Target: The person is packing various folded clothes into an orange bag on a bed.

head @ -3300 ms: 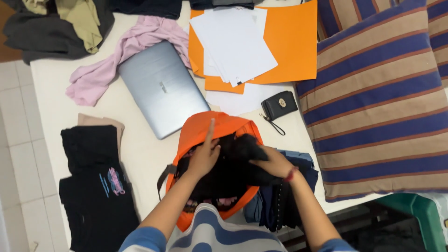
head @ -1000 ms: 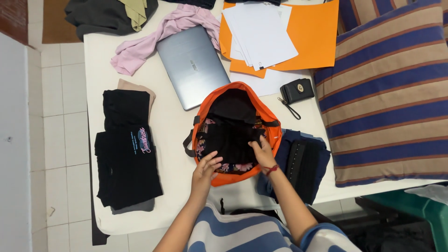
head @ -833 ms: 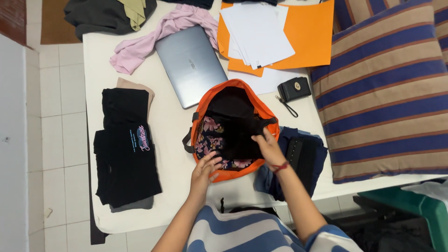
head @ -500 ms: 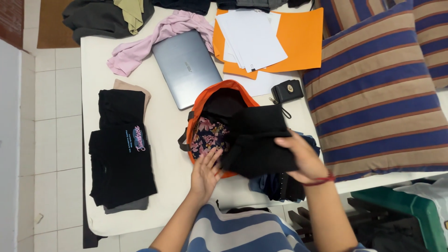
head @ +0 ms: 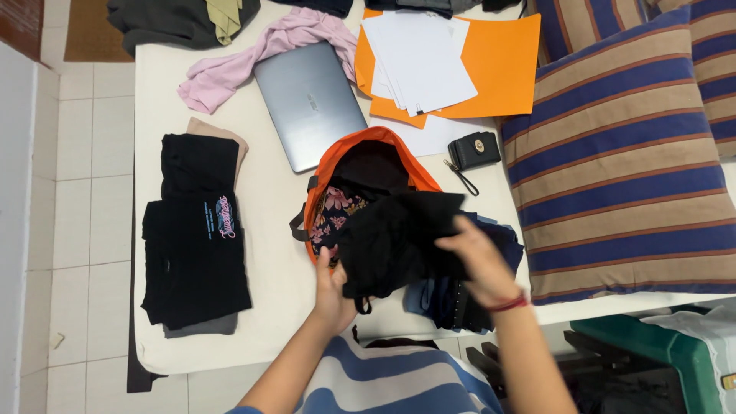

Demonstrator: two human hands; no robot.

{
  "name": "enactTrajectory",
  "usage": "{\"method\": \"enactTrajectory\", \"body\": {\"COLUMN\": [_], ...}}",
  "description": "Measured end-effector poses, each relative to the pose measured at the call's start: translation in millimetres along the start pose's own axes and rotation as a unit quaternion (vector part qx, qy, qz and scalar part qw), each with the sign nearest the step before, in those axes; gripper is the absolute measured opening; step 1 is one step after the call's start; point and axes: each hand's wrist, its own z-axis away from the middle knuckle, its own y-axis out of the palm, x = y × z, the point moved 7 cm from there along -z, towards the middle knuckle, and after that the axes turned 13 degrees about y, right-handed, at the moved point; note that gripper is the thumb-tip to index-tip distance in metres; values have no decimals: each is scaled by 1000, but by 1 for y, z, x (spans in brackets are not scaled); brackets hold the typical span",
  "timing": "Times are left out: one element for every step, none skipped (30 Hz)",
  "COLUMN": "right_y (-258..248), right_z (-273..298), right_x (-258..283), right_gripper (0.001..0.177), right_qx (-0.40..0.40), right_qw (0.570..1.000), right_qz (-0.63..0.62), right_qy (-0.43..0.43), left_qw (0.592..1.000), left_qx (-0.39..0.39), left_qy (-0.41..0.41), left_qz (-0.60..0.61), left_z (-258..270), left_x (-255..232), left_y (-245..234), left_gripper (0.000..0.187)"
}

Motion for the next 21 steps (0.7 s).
{"method": "enactTrajectory", "body": {"right_y": [18, 56, 94, 96, 103, 111, 104, 85, 63, 56, 46, 37, 41, 47, 54, 56, 61, 66, 75, 84, 93], "right_z": [10, 25, 45, 51, 58, 65, 51, 30, 14, 1, -12, -25, -30, -39, -44, -48, -50, -53, -46, -39, -31], "right_x": [-2, 4, 6, 8, 8, 7, 6, 11, 14, 10, 5, 0, -8, -25, -44, -49, -50, -51, -37, -26, -16], "right_gripper": [85, 59, 40, 40, 39, 39, 39, 32, 26, 26, 30, 36, 36, 53, 71, 71, 75, 79, 79, 90, 101], "right_qx": [0, 108, 211, 210, 252, 294, 297, 195, 91, 92, 69, 45, 46, 92, 137, 137, 145, 152, 152, 155, 158], "right_qw": [1000, 983, 933, 933, 934, 933, 932, 960, 976, 976, 976, 975, 975, 985, 987, 987, 981, 972, 972, 964, 954], "right_qz": [1, 124, 243, 243, 209, 173, 173, 142, 109, 109, 136, 163, 163, 124, 82, 82, 124, 164, 163, 207, 250], "right_qy": [1, -81, -160, -161, -139, -117, -117, -144, -168, -165, -156, -147, -146, -79, -9, -6, -39, -72, -70, -55, -38], "left_qw": [1000, 999, 996, 996, 995, 988, 988, 986, 982, 982, 978, 973, 973, 968, 961, 961, 956, 950, 949, 935, 916], "left_qx": [-1, 33, 70, 71, 18, -35, -37, -75, -114, -117, -122, -126, -127, -114, -101, -102, -91, -80, -81, -63, -43], "left_qy": [0, 18, 36, 35, 10, -15, -13, -37, -64, -64, -70, -76, -76, -70, -66, -68, -43, -17, -20, 19, 56], "left_qz": [1, -22, -46, -46, -97, -147, -148, -141, -134, -133, -155, -178, -177, -212, -248, -247, -275, -302, -303, -350, -396], "left_z": [-8, -17, -27, -26, -23, -19, -10, 1, 13, 13, 12, 11, 5, -2, -8, -11, -17, -23, -32, -43, -52], "left_x": [12, 21, 30, 26, 24, 21, 4, -11, -23, -29, -36, -42, -40, -40, -38, -34, -35, -36, -29, -28, -25], "left_y": [-12, -19, -26, -17, -19, -21, -1, 13, 27, 35, 41, 48, 46, 45, 43, 38, 36, 33, 21, 12, 4], "left_gripper": [87, 84, 83, 83, 72, 71, 71, 74, 79, 79, 82, 84, 84, 84, 83, 83, 79, 76, 76, 73, 71]}}
